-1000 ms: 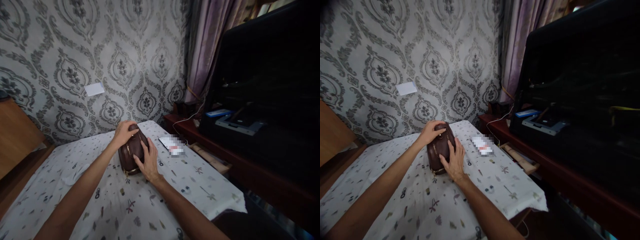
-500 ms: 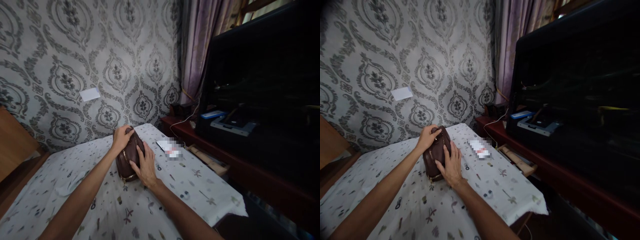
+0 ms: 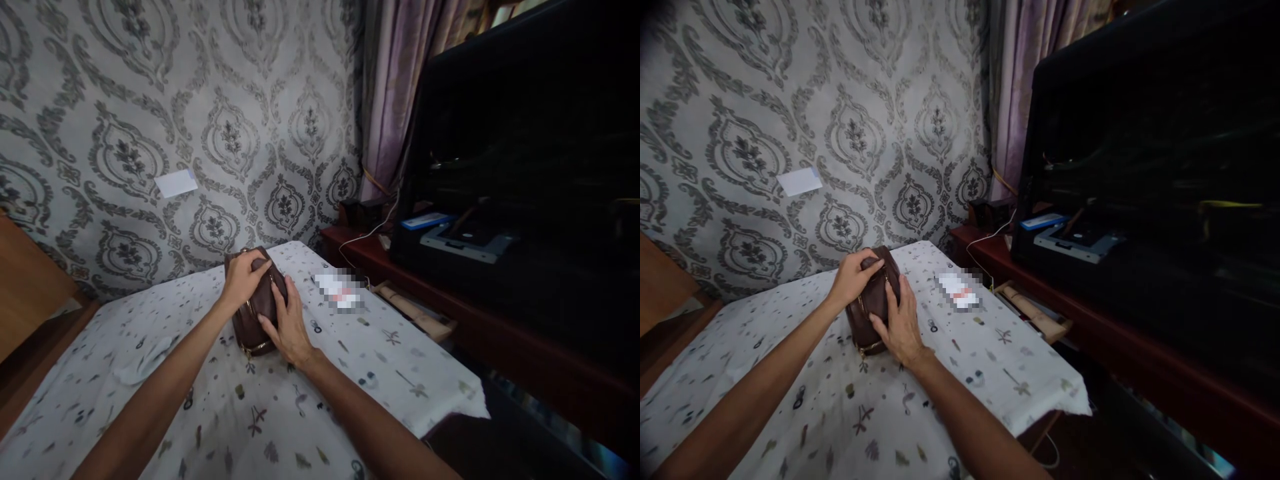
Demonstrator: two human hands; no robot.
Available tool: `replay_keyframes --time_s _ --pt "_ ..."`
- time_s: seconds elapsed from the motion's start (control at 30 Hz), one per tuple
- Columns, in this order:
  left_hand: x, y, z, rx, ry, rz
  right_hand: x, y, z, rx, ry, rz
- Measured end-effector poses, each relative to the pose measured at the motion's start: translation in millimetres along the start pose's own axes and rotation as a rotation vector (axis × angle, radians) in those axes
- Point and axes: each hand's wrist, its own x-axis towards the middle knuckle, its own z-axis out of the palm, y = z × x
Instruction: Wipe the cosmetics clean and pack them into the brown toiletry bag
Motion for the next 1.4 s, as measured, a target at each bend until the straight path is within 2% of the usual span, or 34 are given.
replay_keyframes --time_s 0.2,0.33,0.47,0.6,0.73,1.1,1.4 --pt "-3.3 -5.8 -3.1 -0.123 -0.055 0.054 0.2 -0.3 -0.8 -0.027 -0.016 0.007" --pt "1.9 -15.4 -7.6 -0.172 -0.057 -0.008 1.3 -2.7 -4.1 -0.038 0.003 -0.001" --pt "3.3 -26.4 -23.0 -0.054 -0.042 -0.016 2.0 -6.4 -6.5 -0.059 0.033 -0.035" --pt "-2.8 -41.3 -38.6 0.084 -0.106 -0.012 1.8 -8.1 -6.4 -0.050 0.040 -0.057" --pt "-12.2 -50.2 -43.2 0.154 -0.105 -0.034 1.5 -7.2 -5.1 -0.043 0.046 -0.063" --pt "-27.9 -31.3 -43.1 0.252 -0.040 0.019 0.8 -4.3 -0.4 -0.039 0.020 -0.054" --pt "-35.6 -30.6 -40.9 0.222 -0.008 0.071 1.6 -4.8 -1.3 -0.046 0.004 -0.074"
